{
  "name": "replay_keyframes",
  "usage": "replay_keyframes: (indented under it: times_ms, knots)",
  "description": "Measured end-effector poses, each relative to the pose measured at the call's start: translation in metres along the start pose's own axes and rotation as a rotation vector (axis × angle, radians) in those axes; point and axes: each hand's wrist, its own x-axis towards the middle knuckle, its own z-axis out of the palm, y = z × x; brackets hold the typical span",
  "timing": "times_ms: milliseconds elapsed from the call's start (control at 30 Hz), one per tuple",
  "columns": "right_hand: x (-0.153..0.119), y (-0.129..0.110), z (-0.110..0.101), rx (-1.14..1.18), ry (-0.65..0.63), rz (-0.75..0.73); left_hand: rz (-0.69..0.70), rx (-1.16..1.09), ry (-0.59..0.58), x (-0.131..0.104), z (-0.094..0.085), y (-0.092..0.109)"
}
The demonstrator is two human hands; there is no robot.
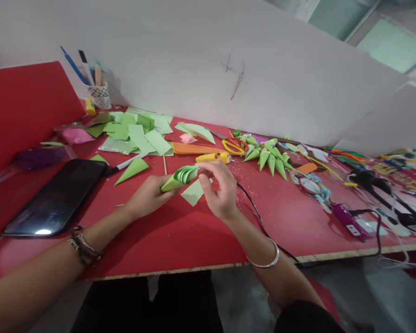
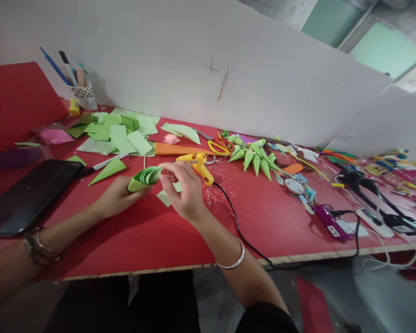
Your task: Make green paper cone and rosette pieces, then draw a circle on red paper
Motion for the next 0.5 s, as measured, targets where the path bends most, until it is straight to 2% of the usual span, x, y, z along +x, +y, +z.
replay_keyframes:
  times_ms: [167, 300, 500]
  knots:
    - [0.0026, -0.0021, -0.0002, 0.056, 0.019, 0.016, 0.010, 0.067, -0.023, -0.0007, -0.0015, -0.0017]
    - [0.0040, -0.0013, 0.0019, 0.194, 0.034, 0.113, 0.007, 0.155, -0.041, -0.0010, -0.0021, -0.0036]
    - [0.0022, 0.0015, 0.0049, 0.437, -0.012, 0.271, -0.021, 0.212, -0.037, -0.0010, -0.0035, -0.0017]
